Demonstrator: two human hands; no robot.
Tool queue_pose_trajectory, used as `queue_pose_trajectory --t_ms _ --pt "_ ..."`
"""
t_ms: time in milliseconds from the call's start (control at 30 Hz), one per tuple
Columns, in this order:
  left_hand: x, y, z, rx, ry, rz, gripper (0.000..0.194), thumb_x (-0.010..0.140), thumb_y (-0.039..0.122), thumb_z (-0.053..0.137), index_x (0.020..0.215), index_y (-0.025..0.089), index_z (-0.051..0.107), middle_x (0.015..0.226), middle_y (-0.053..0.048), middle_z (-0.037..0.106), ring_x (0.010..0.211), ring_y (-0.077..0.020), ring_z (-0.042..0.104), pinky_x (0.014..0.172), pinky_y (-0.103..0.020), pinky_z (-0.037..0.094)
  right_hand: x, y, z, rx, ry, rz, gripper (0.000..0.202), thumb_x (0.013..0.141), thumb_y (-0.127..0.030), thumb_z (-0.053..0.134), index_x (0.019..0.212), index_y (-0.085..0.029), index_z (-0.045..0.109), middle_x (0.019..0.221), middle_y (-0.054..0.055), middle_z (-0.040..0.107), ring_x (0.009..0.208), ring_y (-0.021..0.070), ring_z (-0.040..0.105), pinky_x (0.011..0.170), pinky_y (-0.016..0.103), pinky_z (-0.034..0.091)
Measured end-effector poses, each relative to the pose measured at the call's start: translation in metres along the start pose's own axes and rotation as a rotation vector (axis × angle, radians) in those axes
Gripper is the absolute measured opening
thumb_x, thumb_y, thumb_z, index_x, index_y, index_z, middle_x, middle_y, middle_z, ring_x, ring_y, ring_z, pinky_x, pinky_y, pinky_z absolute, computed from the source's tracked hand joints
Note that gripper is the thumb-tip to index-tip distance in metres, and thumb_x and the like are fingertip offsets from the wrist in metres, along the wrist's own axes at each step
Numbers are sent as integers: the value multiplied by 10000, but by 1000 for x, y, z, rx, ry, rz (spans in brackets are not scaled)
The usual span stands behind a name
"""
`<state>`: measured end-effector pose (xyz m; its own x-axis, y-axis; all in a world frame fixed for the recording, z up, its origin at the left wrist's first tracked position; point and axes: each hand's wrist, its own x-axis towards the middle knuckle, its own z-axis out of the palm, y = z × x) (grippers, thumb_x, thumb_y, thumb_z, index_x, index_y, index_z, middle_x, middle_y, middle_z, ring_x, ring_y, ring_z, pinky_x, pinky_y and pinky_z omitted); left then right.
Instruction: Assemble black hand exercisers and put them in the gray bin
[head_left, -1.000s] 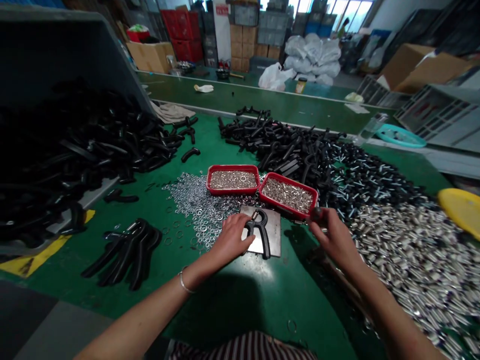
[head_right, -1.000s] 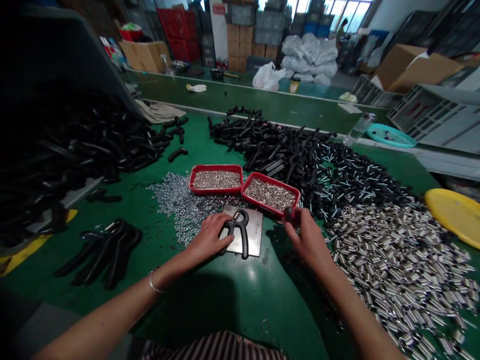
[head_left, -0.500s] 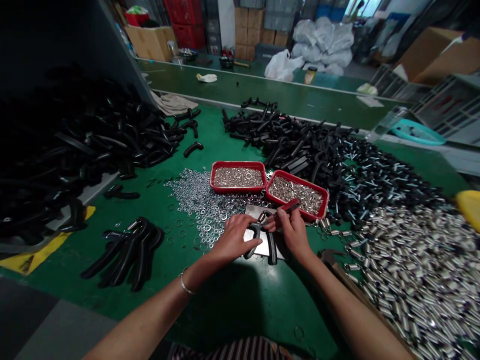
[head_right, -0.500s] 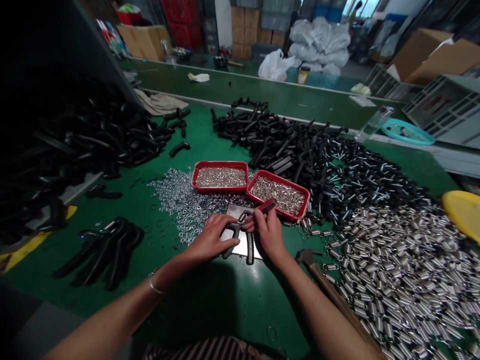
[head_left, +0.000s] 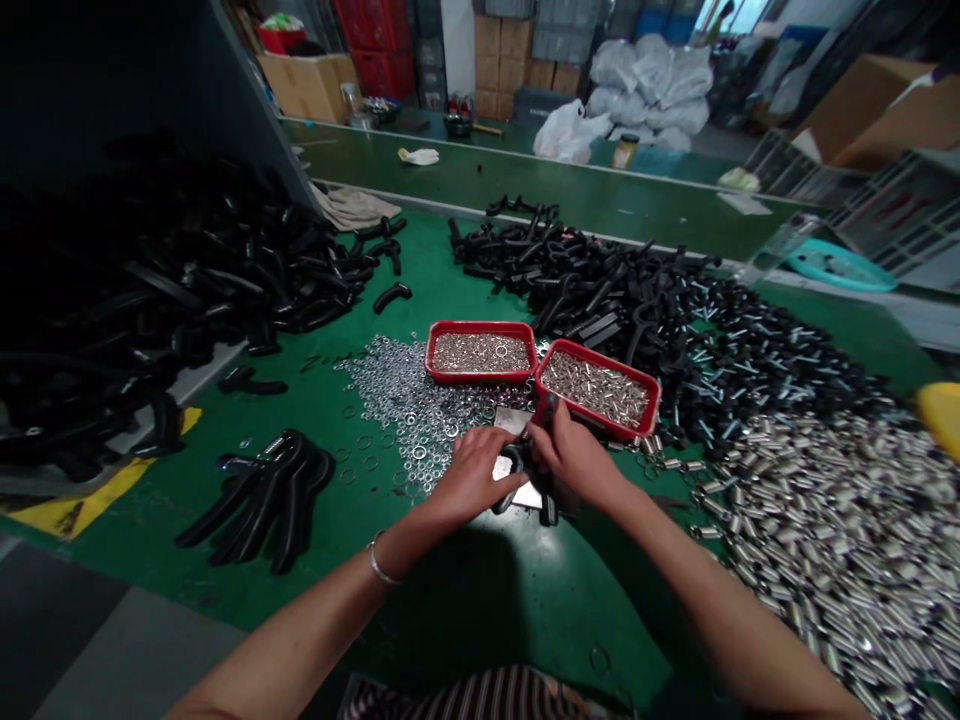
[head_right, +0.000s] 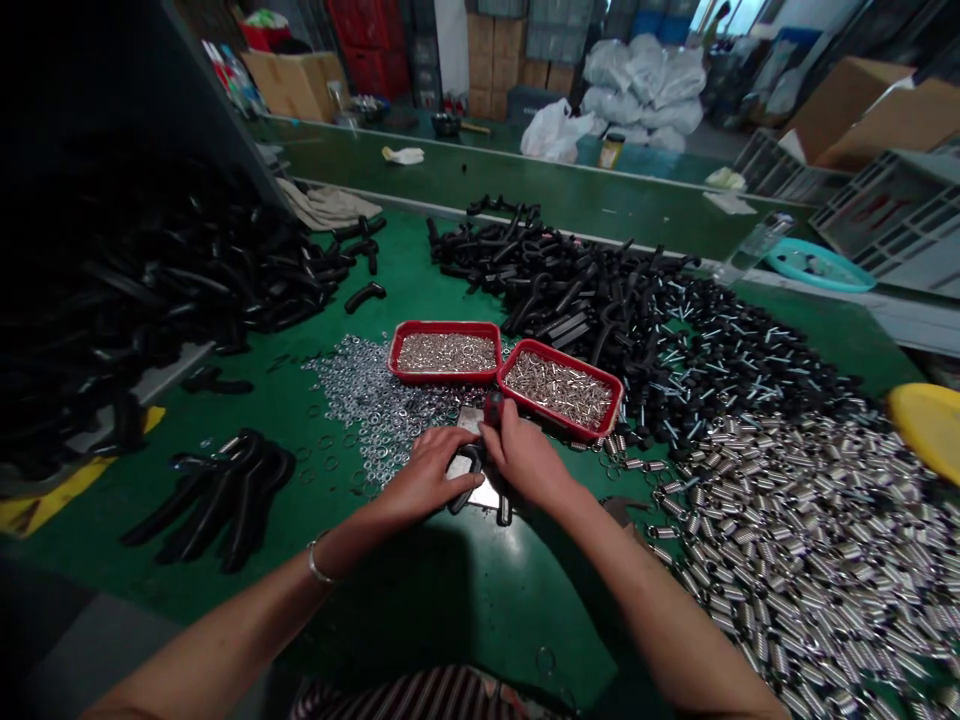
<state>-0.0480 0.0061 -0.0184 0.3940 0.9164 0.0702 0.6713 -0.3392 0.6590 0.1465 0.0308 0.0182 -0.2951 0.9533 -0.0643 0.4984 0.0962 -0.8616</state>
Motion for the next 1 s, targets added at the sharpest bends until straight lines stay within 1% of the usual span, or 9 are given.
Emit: queue_pose_trajectory --t_ms 67,100,167,233,333,667,867,933,1000 --pt "0 3 -2 8 -4 -11 440 841 402 701 1230 265 547 1243 -54 587 1196 -277 477 1041 -442 355 9 2 -9 348 -102 46 312 937 -545 480 961 -235 454 629 -11 653 470 189 626 509 321 532" --pt "0 4 -3 6 -8 -12 435 838 402 703 1223 265 553 1240 -52 588 1193 -276 478 1038 -439 358 11 6 -13 521 -90 69 337 942 -573 456 939 -236 457 624 -21 646 456 175 618 494 312 535" --pt "0 5 -4 -2 -15 -11 448 832 406 708 1229 267 553 1246 -50 585 1200 -276 473 1041 -439 359 10 16 -18 741 45 105 352 940 -587 462 916 -236 461 655 -20 658 483 160 636 491 294 547" --pt "1 3 -4 -9 -20 -13 468 824 406 716 1237 264 549 1255 -52 579 1212 -279 464 1050 -442 355 4 28 -18 778 177 113 329 920 -556 542 925 -238 457 720 -11 689 538 157 668 483 269 547" --pt "2 0 -1 -13 -18 -16 464 822 395 721 1227 249 547 1252 -54 577 1214 -278 459 1057 -443 349 -9 37 -9 711 237 95 315 903 -511 609 963 -242 457 820 5 721 602 159 700 494 261 558" --pt "3 -3 0 -23 -27 -14 482 824 415 723 1240 259 538 1279 -52 566 1240 -278 441 1072 -443 333 -20 32 10 444 347 36 261 955 -504 521 997 -259 440 872 32 733 636 192 712 586 333 598" --pt "3 -1 0 -13 -38 -30 475 824 398 719 1237 254 535 1274 -63 571 1241 -284 446 1072 -450 336 -30 21 17 -121 324 33 253 941 -486 483 1007 -242 467 883 119 727 792 303 720 733 423 558" --pt "2 1 0 0 -34 -31 472 824 399 717 1236 257 538 1270 -62 575 1237 -287 452 1061 -451 342 -23 14 15 -201 289 24 258 908 -476 522 986 -234 476 790 101 703 731 302 700 693 407 535" --pt "2 3 0 22 -27 -37 468 825 399 713 1237 262 537 1270 -58 579 1225 -292 462 1040 -455 349 -12 5 9 -26 251 34 272 885 -492 559 953 -247 463 659 31 649 558 239 631 568 346 501"
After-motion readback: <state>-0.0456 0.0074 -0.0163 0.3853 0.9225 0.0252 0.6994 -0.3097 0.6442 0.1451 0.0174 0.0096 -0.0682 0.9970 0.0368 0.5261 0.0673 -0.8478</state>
